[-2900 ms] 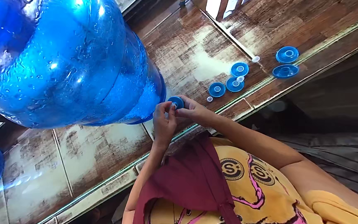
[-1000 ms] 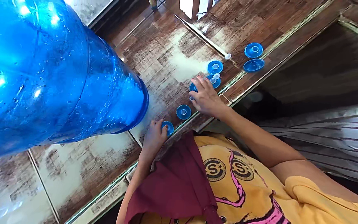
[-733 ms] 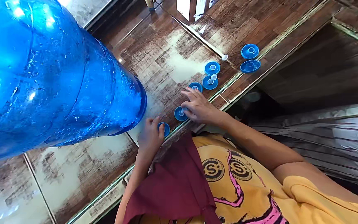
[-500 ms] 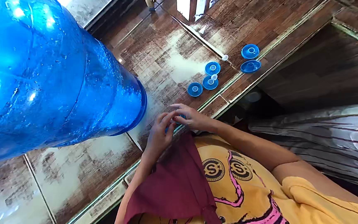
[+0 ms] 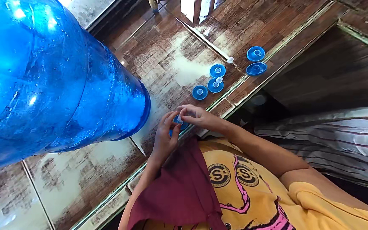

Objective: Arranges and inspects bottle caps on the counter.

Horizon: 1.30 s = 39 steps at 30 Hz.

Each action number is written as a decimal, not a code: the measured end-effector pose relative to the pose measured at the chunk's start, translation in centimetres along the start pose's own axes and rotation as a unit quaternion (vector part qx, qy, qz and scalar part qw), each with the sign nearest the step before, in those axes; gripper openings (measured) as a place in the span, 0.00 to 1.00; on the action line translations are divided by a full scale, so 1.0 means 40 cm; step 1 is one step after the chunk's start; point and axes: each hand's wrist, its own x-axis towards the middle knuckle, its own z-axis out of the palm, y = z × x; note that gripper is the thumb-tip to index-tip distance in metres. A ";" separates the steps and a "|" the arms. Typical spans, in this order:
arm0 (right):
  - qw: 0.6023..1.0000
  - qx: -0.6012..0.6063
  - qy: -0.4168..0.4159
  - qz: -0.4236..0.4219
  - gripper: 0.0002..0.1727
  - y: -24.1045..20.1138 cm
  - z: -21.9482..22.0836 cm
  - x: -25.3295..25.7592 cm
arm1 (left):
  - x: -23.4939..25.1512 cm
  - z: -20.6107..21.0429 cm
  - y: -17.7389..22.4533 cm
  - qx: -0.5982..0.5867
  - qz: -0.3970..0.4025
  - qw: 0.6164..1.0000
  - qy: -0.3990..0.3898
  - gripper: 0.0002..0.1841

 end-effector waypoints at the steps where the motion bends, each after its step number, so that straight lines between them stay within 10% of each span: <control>1: 0.996 -0.066 0.037 -0.038 0.13 0.017 -0.025 0.005 | -0.003 0.000 -0.005 0.004 -0.004 1.000 -0.003 0.21; 5: 0.881 -0.402 0.237 -0.069 0.17 0.056 -0.186 0.012 | -0.013 -0.010 -0.020 0.028 -0.040 0.999 -0.009 0.20; 10: 0.806 -0.479 0.343 0.058 0.19 0.086 -0.361 0.001 | -0.019 -0.010 -0.026 0.040 -0.049 0.998 0.000 0.19; 31: 0.854 -0.462 0.239 0.003 0.13 0.104 -0.316 0.017 | -0.022 -0.010 -0.033 0.050 -0.047 0.998 0.015 0.18; 39: 0.792 -0.498 0.349 0.046 0.18 0.090 -0.443 0.033 | -0.021 -0.012 -0.030 0.047 -0.059 0.997 0.004 0.18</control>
